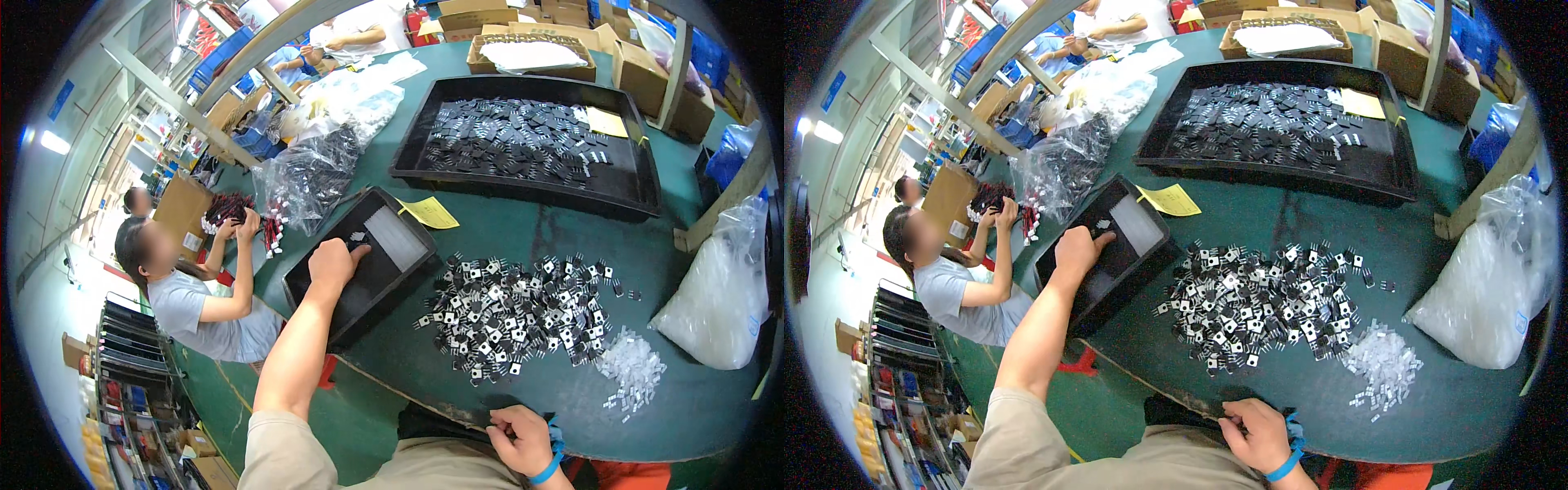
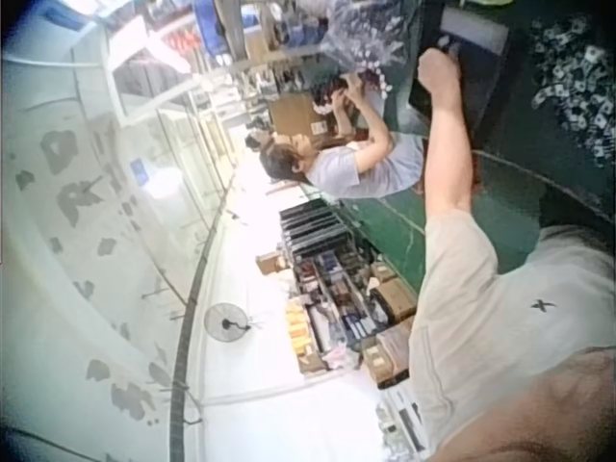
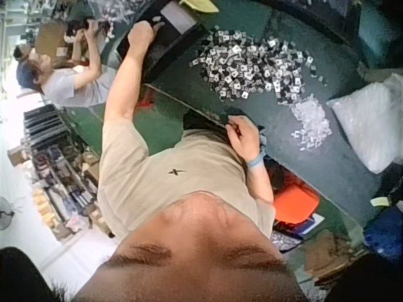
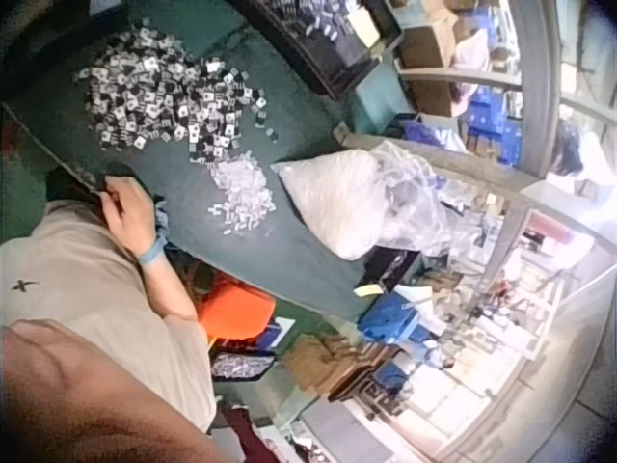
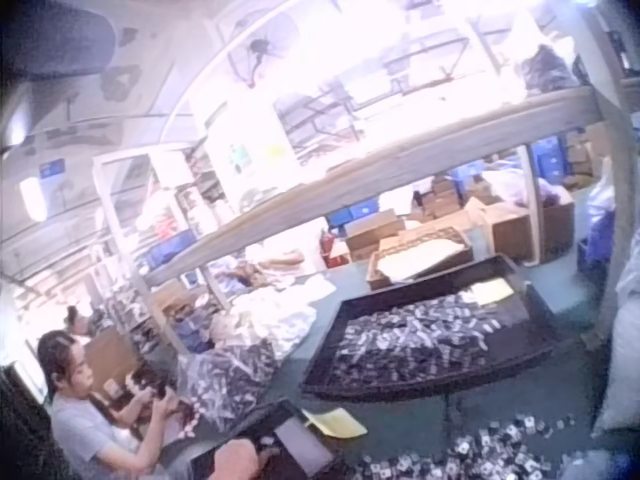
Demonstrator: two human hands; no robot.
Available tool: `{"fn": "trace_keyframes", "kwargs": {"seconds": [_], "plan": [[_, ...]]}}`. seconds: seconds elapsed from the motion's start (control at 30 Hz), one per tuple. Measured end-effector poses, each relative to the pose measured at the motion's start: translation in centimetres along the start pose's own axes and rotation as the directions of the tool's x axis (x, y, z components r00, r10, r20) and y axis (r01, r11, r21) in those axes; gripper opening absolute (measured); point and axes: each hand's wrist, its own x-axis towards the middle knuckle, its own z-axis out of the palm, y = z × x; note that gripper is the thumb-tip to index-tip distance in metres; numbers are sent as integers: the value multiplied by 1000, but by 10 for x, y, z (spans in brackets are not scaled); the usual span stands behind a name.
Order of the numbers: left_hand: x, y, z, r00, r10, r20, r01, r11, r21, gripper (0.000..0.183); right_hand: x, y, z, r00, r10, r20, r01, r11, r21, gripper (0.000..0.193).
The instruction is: The person picks small black electronic components and white plastic pieces from a pile on a green workbench. They insert these items one by one into a black tray with slots. The task involves repetitive manual assembly of these parts.
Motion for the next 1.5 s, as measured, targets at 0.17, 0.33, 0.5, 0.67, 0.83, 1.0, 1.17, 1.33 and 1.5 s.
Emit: {"fn": "trace_keyframes", "kwargs": {"seconds": [0.17,0.33,0.5,0.67,0.83,1.0,1.17,1.33,1.5], "plan": [[-2,-27,33,992,-52,-119,23,973,-229,40,0,-2,0,1000,8,15,-8,1000,-12,24],[2,-25,37,985,-166,-48,130,892,-433,29,0,1,1,1000,5,15,-4,999,-50,22],[3,-22,38,970,-232,-75,164,849,-502,25,0,-1,1,999,31,19,-30,998,-51,20],[3,-40,31,986,-162,-44,118,856,-503,23,0,-2,2,999,37,23,-36,998,-47,19],[-7,-37,3,993,77,-91,-106,918,-382,22,2,-2,2,999,35,23,-33,997,-64,19],[-11,-40,-18,912,400,89,-350,873,-339,22,3,-7,4,998,57,29,-55,996,-67,20],[-30,-17,-70,896,440,61,-347,780,-521,20,15,-30,2,995,94,19,-93,994,-56,20],[-102,24,-116,469,883,-16,-679,349,-646,15,63,-59,30,975,55,-216,-14,982,188,22],[-137,39,-105,318,946,63,-649,266,-713,24,77,-61,45,1000,2,-26,2,990,141,17]]}}
